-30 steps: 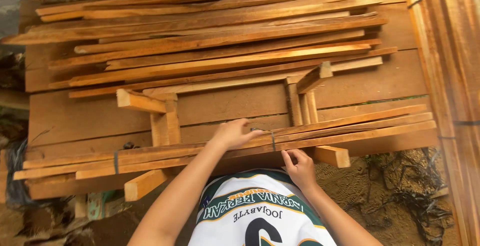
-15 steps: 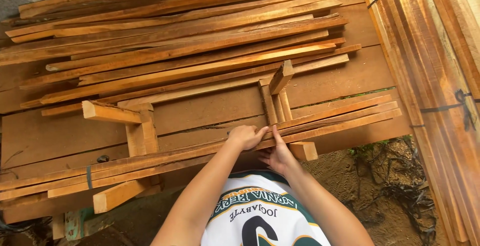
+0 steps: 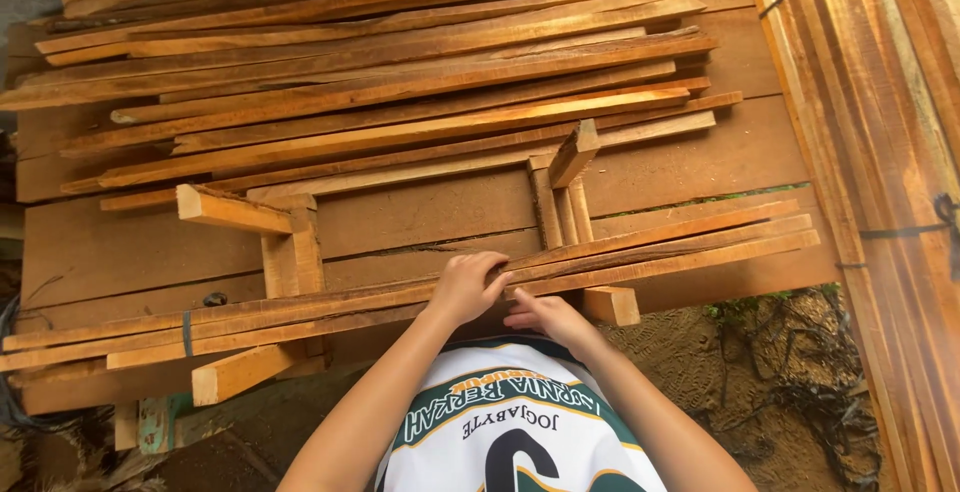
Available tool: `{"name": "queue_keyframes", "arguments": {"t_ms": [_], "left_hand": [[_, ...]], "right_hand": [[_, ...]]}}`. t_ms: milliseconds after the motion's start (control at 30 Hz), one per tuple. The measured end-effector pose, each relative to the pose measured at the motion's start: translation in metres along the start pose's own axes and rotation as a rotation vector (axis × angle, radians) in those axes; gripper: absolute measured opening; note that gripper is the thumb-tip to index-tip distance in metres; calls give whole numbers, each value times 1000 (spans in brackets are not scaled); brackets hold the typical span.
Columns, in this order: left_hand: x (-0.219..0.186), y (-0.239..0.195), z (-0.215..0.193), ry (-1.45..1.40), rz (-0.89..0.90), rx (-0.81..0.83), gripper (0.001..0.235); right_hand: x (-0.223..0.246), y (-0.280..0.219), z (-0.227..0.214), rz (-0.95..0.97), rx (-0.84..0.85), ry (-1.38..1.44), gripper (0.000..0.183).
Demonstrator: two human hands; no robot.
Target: The person unties a bundle of wooden planks using a black strap and then proceeds to stack the individual planks neatly on a wooden workbench. The person handles the planks by hand, aligning them in a pile.
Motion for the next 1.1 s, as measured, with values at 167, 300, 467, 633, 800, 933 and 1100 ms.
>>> {"name": "queue_keyframes", "arguments": {"t_ms": [167, 300, 467, 633, 800, 933, 1100], "left_hand": [[28, -92, -45, 239, -144, -111, 64], [61, -153, -74, 411, -419, 3, 102], [113, -170, -62, 528, -448, -54, 90], [110, -174, -62, 607, -335, -264, 83], [104, -172, -69, 635, -307, -347, 87], [103, -174, -67, 617, -319, -311, 87], [90, -173, -75, 555, -369, -300, 93]], "right_hand": [[91, -58, 45, -512, -376, -595, 39], [132, -61, 92, -857, -598, -1225, 74], [121, 31, 98, -592, -536, -1612, 101], [115, 50, 93, -607, -530, -1647, 77], [123, 40, 91, -706, -542, -1568, 73], [133, 7, 103, -662, -458, -1581, 80], [147, 2, 94, -255, -329, -1304, 89]]}}
Point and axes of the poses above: each hand's wrist, its own y-axis towards the middle knuckle, its own z-axis out of the palm, x = y × z, the point moved 10 cm from there along y, towards the middle knuckle, and after that the axes turned 12 degrees about z, right-handed, at the moved point
